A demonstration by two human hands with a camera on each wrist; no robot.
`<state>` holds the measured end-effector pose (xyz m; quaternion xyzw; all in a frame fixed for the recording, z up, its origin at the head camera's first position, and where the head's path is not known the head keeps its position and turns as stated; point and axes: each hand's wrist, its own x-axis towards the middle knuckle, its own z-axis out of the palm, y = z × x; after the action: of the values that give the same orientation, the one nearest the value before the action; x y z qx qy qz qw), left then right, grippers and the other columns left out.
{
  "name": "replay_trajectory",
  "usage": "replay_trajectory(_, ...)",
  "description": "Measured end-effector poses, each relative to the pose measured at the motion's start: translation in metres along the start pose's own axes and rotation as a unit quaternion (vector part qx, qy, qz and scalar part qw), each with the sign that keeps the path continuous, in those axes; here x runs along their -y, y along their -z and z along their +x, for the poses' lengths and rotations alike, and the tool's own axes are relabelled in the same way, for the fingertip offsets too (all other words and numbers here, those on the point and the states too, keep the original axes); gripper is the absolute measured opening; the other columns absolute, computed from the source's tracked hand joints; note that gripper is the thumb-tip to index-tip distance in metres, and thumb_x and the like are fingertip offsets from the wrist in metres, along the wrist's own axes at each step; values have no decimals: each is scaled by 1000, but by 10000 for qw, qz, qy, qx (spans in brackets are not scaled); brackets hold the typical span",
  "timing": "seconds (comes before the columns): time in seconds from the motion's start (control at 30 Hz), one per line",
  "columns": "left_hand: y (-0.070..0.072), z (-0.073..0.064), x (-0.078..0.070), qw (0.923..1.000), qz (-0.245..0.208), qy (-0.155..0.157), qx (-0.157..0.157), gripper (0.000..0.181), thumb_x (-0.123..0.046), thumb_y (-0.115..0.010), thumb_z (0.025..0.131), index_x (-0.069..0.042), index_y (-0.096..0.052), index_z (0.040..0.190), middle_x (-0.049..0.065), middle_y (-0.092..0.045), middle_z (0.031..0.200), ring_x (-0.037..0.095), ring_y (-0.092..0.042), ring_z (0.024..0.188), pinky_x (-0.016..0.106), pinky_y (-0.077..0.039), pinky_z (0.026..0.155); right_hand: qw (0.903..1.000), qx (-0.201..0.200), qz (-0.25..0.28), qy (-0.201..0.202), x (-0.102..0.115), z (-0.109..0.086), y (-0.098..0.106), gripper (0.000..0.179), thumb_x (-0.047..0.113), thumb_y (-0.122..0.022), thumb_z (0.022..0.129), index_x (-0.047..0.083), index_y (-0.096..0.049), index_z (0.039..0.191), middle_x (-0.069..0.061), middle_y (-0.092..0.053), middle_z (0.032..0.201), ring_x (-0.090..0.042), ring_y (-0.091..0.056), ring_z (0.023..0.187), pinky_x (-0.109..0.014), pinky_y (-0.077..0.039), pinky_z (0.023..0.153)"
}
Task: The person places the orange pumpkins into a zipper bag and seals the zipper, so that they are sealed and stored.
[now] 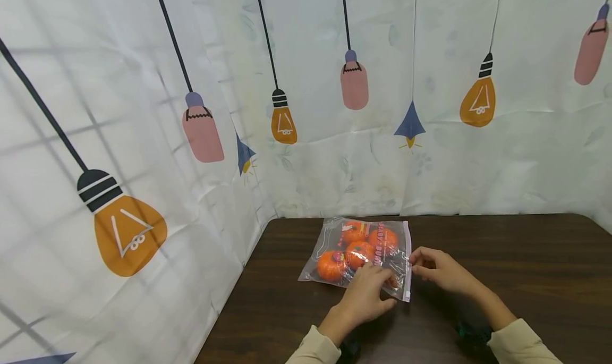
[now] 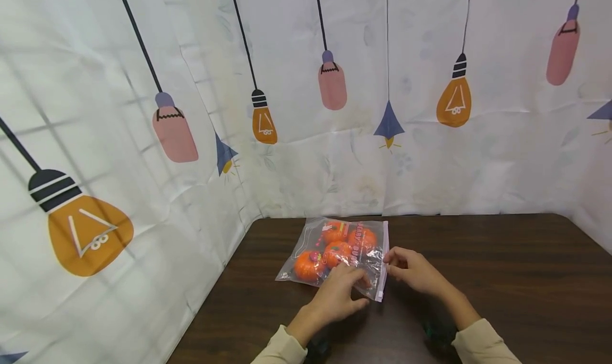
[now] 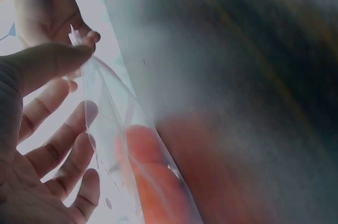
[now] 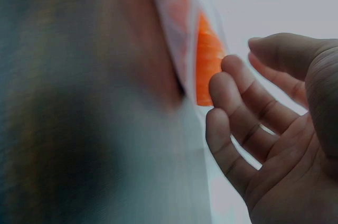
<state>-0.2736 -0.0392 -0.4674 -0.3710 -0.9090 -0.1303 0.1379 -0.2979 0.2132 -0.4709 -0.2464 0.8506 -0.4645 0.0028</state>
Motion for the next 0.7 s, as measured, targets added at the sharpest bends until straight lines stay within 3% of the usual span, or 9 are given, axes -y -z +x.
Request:
replay_trajectory(0.13, -2, 3, 4, 9996, 279, 59, 22, 32, -42, -88, 77, -31, -68, 100, -15, -63, 95, 3, -50, 93, 20, -33, 75, 9992, 165, -156, 335, 0, -6, -6, 11, 16, -64, 101, 9, -63, 110, 1, -64, 88, -3, -56, 74, -24, -49, 63)
replay_trajectory(0.33, -6, 7, 5, 9980, 621, 28, 90, 31, -42, -89, 77, -33, -70, 99, -16, -63, 95, 5, -52, 95, 22, -34, 75, 9955, 392, -198, 840, -4, -9, -13, 7, 16, -64, 101, 13, -65, 108, 4, -66, 87, 0, -55, 75, -24, -48, 62)
replay_trajectory(0.7, -13, 14, 1, 9934, 1134, -142, -56, 16, -46, -84, 81, -38, -74, 90, -19, -63, 89, 4, -55, 88, 21, -31, 69, 9949, 551, -29, 840, -7, -13, -19, 4, 15, -62, 102, 16, -65, 105, 3, -68, 89, 1, -58, 78, -24, -50, 65)
